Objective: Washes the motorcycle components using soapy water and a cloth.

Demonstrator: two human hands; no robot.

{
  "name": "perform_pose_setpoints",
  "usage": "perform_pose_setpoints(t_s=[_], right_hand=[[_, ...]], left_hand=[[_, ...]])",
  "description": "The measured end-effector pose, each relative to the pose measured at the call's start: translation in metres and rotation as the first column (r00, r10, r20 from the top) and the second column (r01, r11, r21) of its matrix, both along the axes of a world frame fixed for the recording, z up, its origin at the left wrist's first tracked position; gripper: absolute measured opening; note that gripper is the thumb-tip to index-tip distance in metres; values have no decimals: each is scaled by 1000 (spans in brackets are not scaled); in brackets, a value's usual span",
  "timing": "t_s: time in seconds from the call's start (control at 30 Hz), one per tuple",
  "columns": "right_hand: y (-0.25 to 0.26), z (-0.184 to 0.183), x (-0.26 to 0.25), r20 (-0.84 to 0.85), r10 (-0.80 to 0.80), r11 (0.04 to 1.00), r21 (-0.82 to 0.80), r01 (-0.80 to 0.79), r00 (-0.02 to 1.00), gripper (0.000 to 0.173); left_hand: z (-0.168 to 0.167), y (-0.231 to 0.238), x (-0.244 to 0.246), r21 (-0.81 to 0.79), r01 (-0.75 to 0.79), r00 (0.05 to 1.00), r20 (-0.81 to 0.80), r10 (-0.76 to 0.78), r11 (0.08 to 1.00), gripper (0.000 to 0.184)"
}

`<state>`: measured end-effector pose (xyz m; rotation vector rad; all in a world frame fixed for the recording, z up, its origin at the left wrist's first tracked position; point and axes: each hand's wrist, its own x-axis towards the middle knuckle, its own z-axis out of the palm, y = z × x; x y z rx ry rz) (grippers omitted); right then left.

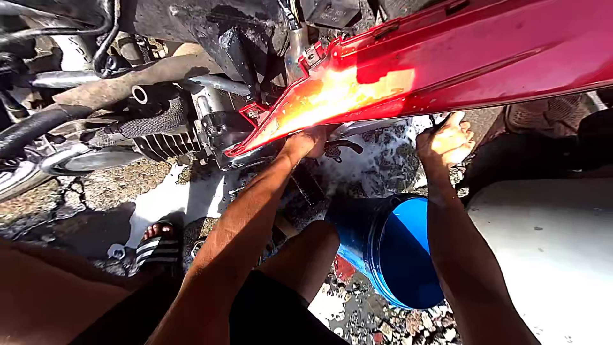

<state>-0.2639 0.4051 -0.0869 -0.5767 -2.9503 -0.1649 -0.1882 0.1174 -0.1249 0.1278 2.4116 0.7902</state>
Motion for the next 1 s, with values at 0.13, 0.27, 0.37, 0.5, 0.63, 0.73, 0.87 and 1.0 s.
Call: perform_pose_setpoints(t_s=[0.13, 0.27, 0.37, 0.5, 0.63, 0.73, 0.87, 1.0], right_hand=[[1, 1, 8, 7, 88, 995, -44, -88, 996, 53], [-3, -3, -4, -6, -24, 1000, 8, 24, 1000, 53], [-1, -5, -5, -14, -40, 999, 33, 41, 999, 58], [-1, 0, 3, 7, 2, 1000, -7, -2, 1000, 59], [-1, 0, -2, 15, -4, 1000, 20, 4, 1000, 63], [-3, -4, -3, -5, -40, 999, 21, 40, 999, 63], [0, -6, -4, 1, -66, 996, 59, 66, 998, 62], [0, -3, -1, -3, -32, 998, 44, 33, 999, 62]], left_hand=[[2, -2, -5, 9, -3, 999, 43, 3, 1000, 38], [7, 8, -29, 113, -8, 997, 80, -1, 994, 14], [10, 8, -28, 31, 32, 998, 61, -34, 999, 22], [47, -8, 3, -104, 81, 995, 75, -73, 991, 33], [33, -3, -8, -76, 88, 996, 25, -87, 993, 27], [20, 5, -25, 8, 9, 998, 70, -10, 1000, 21], [-5, 9, -28, 62, 36, 999, 24, -37, 997, 29], [4, -1, -1, 213, -52, 996, -54, 65, 976, 46]])
